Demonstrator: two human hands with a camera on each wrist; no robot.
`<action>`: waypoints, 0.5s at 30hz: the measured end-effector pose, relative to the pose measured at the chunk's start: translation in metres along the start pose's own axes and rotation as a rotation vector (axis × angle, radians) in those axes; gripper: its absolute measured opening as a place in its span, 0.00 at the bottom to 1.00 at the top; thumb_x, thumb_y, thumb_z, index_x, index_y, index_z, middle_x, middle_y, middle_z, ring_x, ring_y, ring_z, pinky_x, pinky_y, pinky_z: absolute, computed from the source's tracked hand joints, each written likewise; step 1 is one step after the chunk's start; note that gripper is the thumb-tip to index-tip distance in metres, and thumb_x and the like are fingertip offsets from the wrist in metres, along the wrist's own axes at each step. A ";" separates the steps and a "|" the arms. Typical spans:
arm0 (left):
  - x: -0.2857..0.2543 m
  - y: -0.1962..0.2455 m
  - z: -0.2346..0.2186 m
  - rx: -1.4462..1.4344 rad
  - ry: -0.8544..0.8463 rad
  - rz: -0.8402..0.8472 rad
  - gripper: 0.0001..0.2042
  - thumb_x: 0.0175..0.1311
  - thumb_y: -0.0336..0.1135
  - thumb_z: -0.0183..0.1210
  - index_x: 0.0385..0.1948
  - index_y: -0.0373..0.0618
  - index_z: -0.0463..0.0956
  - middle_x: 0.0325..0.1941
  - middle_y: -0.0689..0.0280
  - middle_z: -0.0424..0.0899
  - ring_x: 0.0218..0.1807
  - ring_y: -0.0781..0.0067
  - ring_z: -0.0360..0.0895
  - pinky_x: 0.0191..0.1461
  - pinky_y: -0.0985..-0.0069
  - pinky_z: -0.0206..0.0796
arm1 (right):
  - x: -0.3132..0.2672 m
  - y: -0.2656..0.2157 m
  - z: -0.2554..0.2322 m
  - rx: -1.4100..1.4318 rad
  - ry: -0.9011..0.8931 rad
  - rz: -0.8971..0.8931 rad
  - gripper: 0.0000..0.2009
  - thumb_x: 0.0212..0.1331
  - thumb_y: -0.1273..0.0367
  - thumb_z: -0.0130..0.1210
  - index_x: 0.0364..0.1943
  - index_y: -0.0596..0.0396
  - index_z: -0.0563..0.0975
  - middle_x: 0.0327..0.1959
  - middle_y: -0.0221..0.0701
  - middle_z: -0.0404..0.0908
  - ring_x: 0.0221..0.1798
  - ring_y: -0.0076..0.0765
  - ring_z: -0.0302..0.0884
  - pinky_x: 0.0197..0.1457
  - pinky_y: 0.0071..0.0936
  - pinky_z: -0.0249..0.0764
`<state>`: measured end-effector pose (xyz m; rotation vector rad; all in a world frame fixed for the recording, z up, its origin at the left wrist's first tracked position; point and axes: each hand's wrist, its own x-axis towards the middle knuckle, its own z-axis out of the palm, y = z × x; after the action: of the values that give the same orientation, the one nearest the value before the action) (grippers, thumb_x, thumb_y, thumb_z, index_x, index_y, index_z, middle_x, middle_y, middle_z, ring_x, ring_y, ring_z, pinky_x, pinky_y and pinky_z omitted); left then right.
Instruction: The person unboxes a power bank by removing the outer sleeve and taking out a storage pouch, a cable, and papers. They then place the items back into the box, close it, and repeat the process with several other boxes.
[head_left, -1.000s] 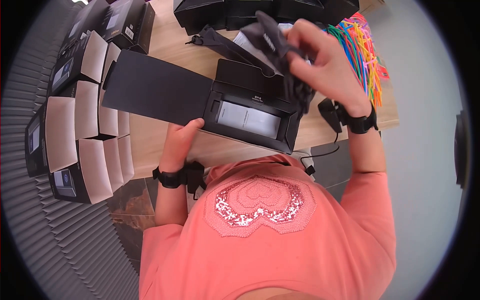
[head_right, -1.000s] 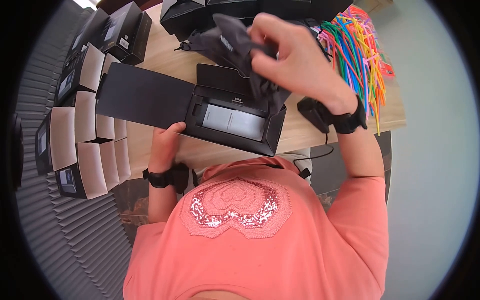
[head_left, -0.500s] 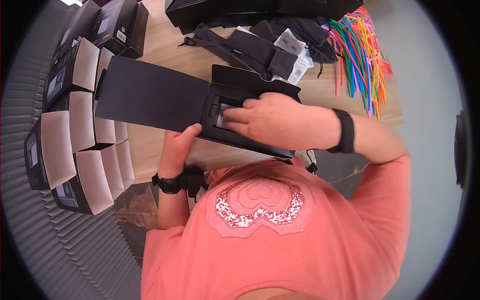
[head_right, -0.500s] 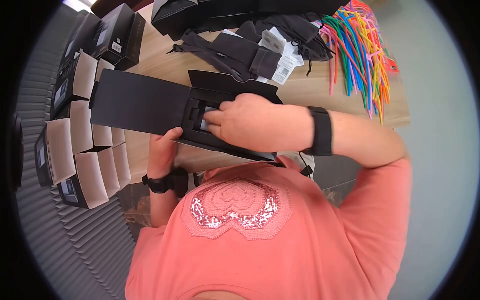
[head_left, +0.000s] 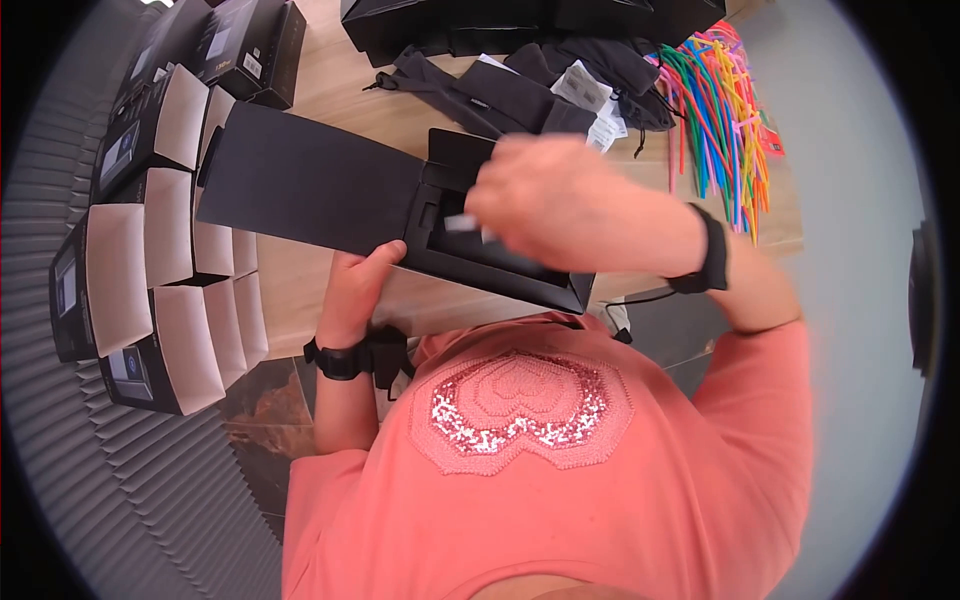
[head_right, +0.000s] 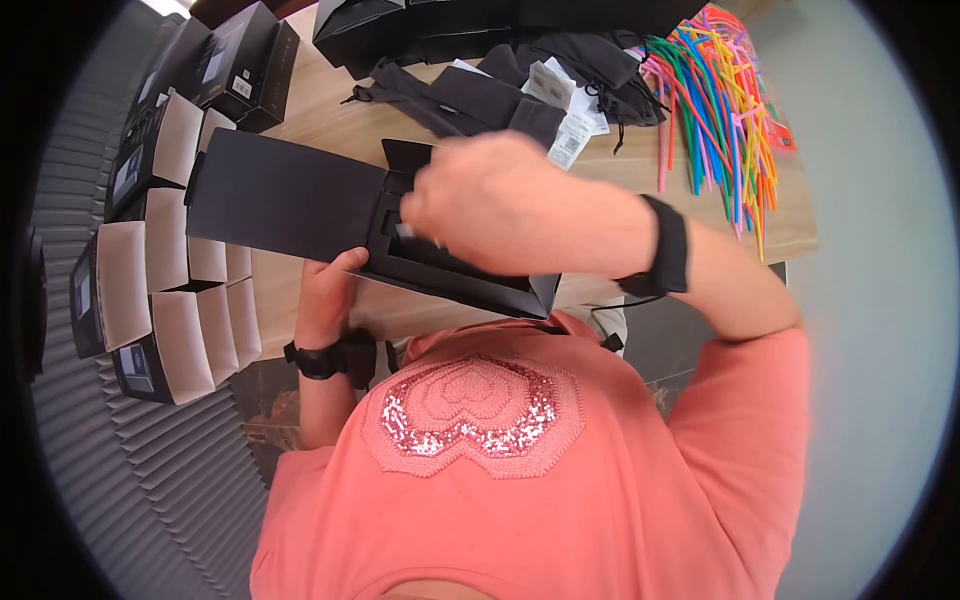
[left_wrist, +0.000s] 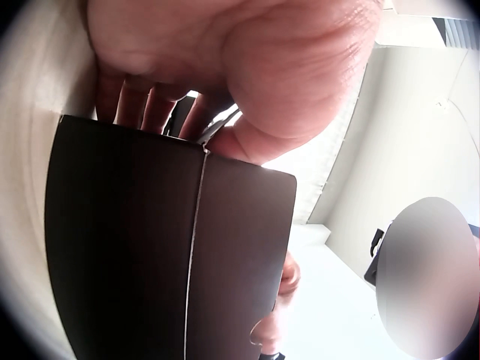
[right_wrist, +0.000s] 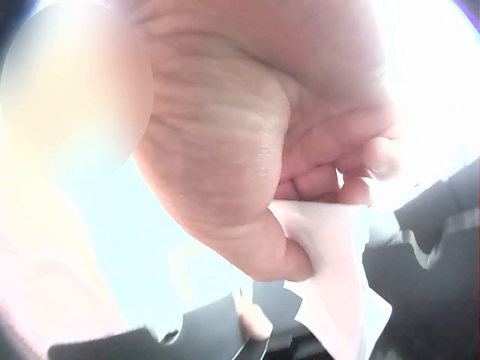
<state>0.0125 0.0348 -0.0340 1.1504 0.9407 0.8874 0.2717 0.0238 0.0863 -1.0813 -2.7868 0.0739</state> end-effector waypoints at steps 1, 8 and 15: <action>0.000 -0.001 0.000 -0.001 0.005 -0.001 0.11 0.63 0.29 0.59 0.45 0.35 0.79 0.44 0.70 0.81 0.47 0.77 0.75 0.54 0.76 0.67 | 0.000 0.005 -0.016 -0.028 0.129 0.050 0.07 0.46 0.69 0.64 0.31 0.52 0.80 0.28 0.29 0.81 0.37 0.40 0.81 0.37 0.33 0.79; 0.001 -0.003 0.000 -0.012 0.019 0.015 0.12 0.62 0.28 0.59 0.46 0.34 0.79 0.45 0.70 0.81 0.47 0.77 0.75 0.55 0.76 0.66 | -0.001 0.066 -0.025 -0.395 0.482 0.040 0.15 0.66 0.67 0.47 0.33 0.66 0.79 0.22 0.46 0.81 0.24 0.53 0.80 0.31 0.42 0.78; 0.001 -0.003 -0.002 -0.016 0.022 0.014 0.13 0.62 0.28 0.58 0.47 0.34 0.78 0.47 0.69 0.80 0.49 0.76 0.74 0.56 0.76 0.66 | -0.084 0.025 -0.021 0.124 0.341 0.499 0.19 0.55 0.70 0.64 0.51 0.57 0.78 0.44 0.41 0.80 0.47 0.49 0.79 0.51 0.37 0.76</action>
<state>0.0110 0.0363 -0.0375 1.1365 0.9427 0.9189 0.3534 -0.0146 0.0944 -1.5607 -2.1379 0.1046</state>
